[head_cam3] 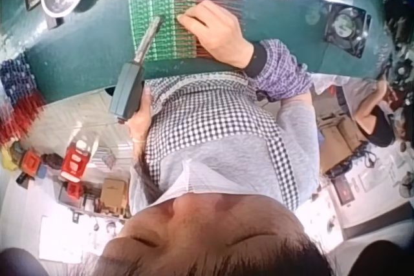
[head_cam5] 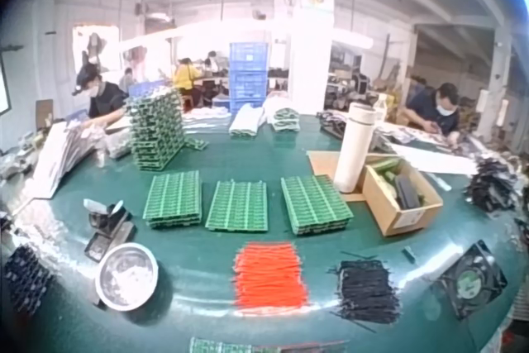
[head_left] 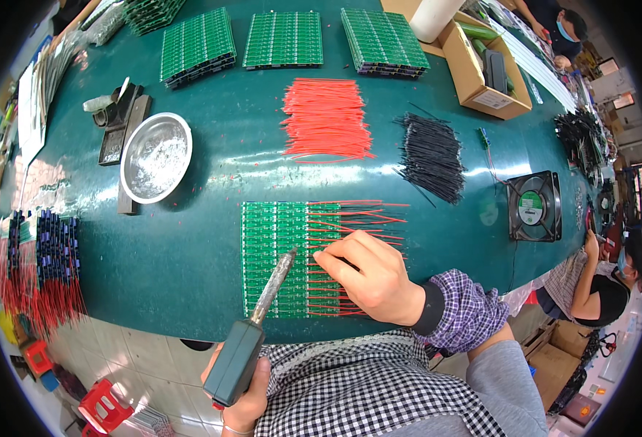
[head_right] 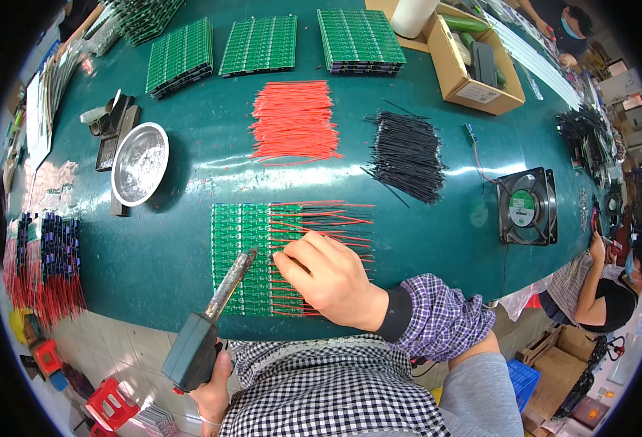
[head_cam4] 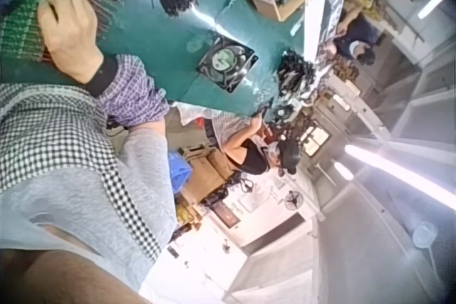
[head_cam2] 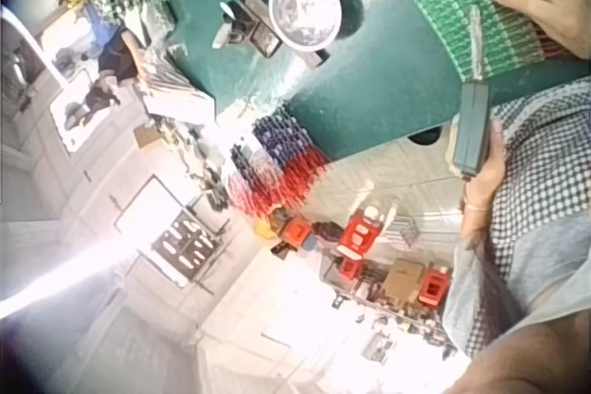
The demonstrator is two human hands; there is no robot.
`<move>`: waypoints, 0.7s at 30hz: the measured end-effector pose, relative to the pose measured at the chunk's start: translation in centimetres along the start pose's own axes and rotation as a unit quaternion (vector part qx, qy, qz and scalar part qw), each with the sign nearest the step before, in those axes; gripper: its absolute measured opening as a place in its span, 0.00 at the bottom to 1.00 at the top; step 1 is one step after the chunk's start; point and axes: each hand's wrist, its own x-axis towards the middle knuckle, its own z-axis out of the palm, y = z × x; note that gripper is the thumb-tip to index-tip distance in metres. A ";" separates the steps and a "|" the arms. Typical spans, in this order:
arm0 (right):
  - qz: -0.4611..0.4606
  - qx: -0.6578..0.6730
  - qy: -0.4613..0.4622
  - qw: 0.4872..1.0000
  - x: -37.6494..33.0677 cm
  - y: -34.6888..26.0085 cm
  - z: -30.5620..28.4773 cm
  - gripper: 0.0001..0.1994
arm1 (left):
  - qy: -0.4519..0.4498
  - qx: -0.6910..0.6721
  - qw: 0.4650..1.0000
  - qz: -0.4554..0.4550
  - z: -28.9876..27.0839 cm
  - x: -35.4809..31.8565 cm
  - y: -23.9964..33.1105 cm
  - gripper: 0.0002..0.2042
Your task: The person solders wires onto circuit boards using a soldering tool, places the assembled board onto a stack of boards, and takes another circuit board and wires to work on.
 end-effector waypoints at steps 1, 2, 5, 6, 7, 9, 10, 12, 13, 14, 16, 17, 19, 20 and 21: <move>0.002 0.000 -0.005 1.000 0.0 0.1 0.0 0.15 | 0.000 0.006 1.000 0.018 0.1 0.2 0.1 0.18; 0.001 0.001 -0.005 1.000 0.0 0.1 0.1 0.15 | 0.001 0.006 1.000 0.017 0.3 0.3 0.7 0.18; -0.003 0.000 -0.010 1.000 0.0 0.0 0.2 0.15 | 0.060 -0.037 0.993 -0.093 1.2 0.9 2.4 0.12; -0.004 -0.003 -0.011 1.000 0.0 0.1 0.2 0.16 | 0.060 -0.037 0.995 -0.064 1.4 1.1 2.5 0.12; -0.006 -0.006 -0.013 1.000 0.0 0.1 0.2 0.16 | 0.061 -0.037 0.997 -0.034 1.4 1.3 2.5 0.12; -0.007 -0.011 -0.015 1.000 0.0 0.1 0.2 0.16 | 0.055 -0.025 0.998 -0.021 1.4 1.4 2.4 0.12; -0.008 -0.015 -0.017 1.000 0.0 0.0 0.2 0.16 | 0.051 -0.014 0.999 -0.009 1.4 1.5 2.4 0.12; -0.007 -0.018 -0.019 1.000 0.0 0.0 0.1 0.16 | 0.048 -0.010 0.999 -0.013 1.4 1.3 2.2 0.11; -0.007 -0.021 -0.020 1.000 0.0 -0.1 0.1 0.16 | 0.045 -0.006 0.999 -0.017 1.4 1.3 2.1 0.11; -0.006 -0.020 -0.021 1.000 0.0 -0.1 0.1 0.16 | 0.045 -0.006 0.999 -0.017 1.4 1.3 2.0 0.11; -0.004 -0.024 -0.024 0.999 0.1 -0.2 0.1 0.16 | 0.043 -0.002 0.999 0.001 1.4 1.3 1.8 0.10; -0.004 -0.024 -0.024 0.999 0.1 -0.2 0.1 0.16 | 0.042 -0.002 0.999 0.001 1.4 1.3 1.8 0.10; -0.002 -0.027 -0.026 0.999 0.2 -0.2 0.1 0.16 | 0.037 -0.002 0.999 -0.008 1.4 1.2 1.6 0.11; -0.001 -0.027 -0.026 0.999 0.2 -0.2 0.1 0.16 | 0.037 -0.001 0.999 -0.008 1.2 0.9 1.5 0.11; -0.002 -0.031 -0.025 0.999 0.2 -0.2 0.1 0.16 | 0.029 -0.004 0.999 -0.045 1.0 0.6 1.4 0.12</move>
